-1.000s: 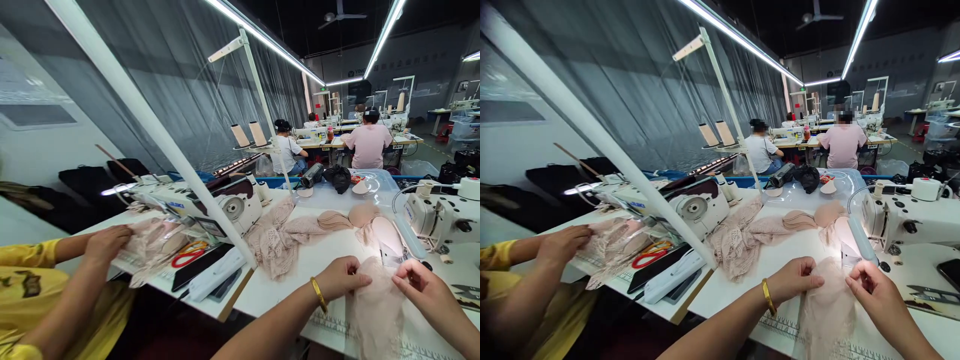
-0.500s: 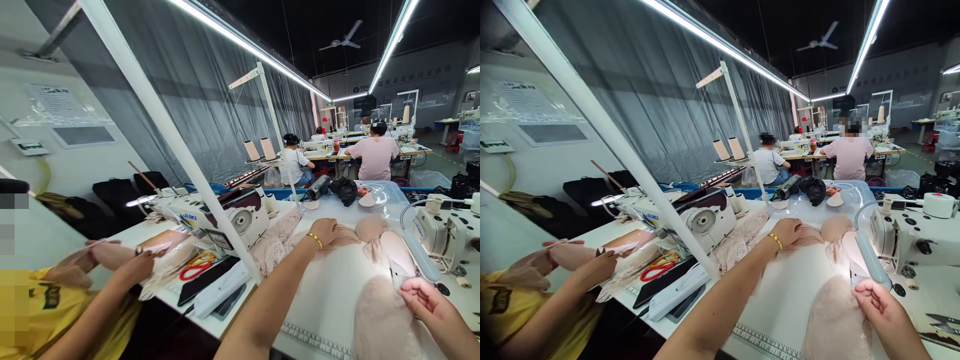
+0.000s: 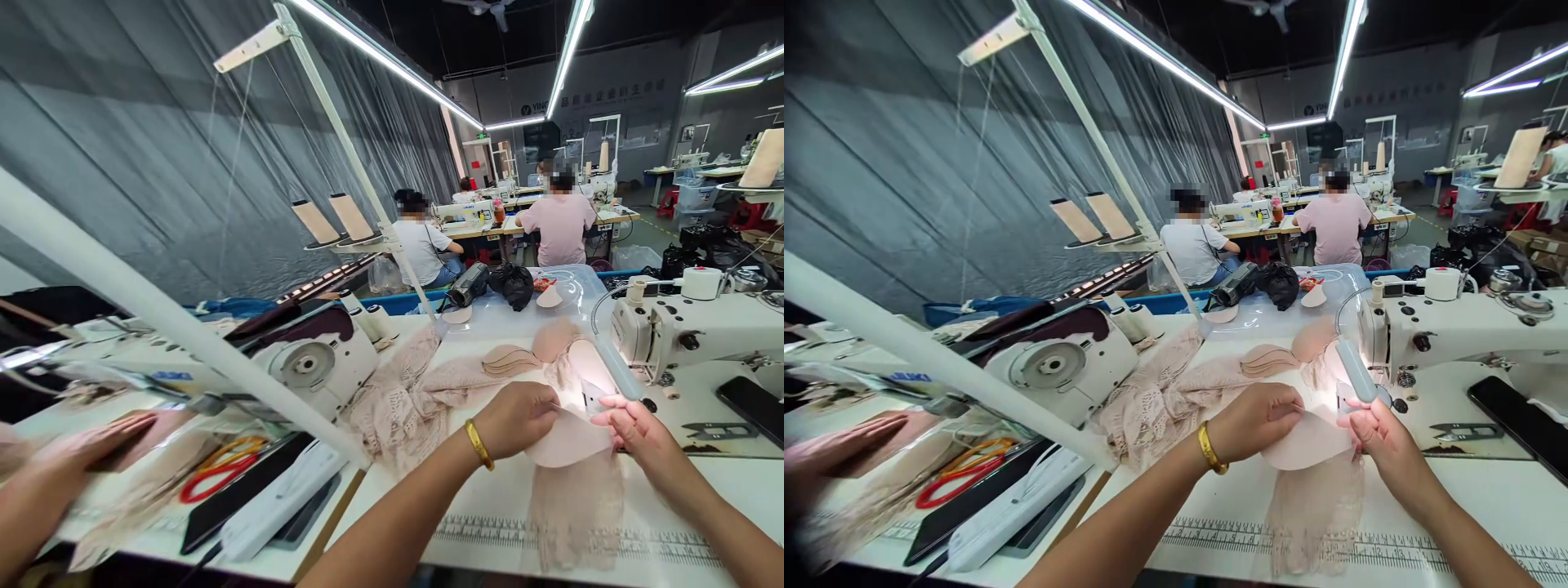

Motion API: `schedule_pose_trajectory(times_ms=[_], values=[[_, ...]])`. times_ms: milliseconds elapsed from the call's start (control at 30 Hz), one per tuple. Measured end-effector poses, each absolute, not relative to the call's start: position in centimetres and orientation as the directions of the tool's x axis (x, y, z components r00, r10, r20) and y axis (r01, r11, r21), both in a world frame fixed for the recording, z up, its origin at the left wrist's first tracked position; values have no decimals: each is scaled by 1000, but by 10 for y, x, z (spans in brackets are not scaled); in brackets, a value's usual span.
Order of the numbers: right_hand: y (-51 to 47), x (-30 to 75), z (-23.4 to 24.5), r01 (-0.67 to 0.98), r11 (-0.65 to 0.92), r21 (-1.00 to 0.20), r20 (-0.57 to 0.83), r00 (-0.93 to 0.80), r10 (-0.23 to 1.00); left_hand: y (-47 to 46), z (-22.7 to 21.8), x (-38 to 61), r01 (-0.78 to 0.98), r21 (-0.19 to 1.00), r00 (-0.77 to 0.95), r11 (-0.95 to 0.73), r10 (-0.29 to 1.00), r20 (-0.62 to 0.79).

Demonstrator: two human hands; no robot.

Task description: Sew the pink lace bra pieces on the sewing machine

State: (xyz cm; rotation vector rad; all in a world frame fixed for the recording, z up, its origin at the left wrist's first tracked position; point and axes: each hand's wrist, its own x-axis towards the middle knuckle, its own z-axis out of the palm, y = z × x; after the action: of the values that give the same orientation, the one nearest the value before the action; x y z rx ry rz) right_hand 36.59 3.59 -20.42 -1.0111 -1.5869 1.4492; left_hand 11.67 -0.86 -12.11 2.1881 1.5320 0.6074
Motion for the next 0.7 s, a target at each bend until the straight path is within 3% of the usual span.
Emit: schedule_pose_trajectory(times_ms=[133, 233, 333, 400, 467, 567, 633, 700], values=[[28, 369, -203, 81, 137, -987, 78, -500, 862, 2, -123, 139, 785, 515, 334, -346, 935, 119], [18, 374, -192, 188, 333, -924, 162, -597, 786, 16, -113, 154, 602, 633, 600, -487, 799, 43], [11, 382, -174, 260, 594, -761, 306, -664, 682, 27, -103, 162, 452, 800, 748, -395, 657, -98], [12, 387, -160, 284, 753, -594, 469, -638, 611, 29, -98, 160, 504, 806, 693, -312, 702, -162], [15, 390, -146, 325, 852, -411, 633, -570, 523, 25, -95, 153, 562, 762, 598, -321, 795, -106], [18, 390, -134, 388, 903, -183, 786, -494, 371, 9, -92, 140, 645, 613, 444, -456, 877, 185], [21, 387, -138, 377, 920, -106, 826, -482, 292, -6, -96, 134, 748, 407, 411, -524, 848, 336], [26, 384, -151, 334, 939, -77, 821, -514, 250, -21, -105, 132, 821, 161, 470, -547, 809, 353]])
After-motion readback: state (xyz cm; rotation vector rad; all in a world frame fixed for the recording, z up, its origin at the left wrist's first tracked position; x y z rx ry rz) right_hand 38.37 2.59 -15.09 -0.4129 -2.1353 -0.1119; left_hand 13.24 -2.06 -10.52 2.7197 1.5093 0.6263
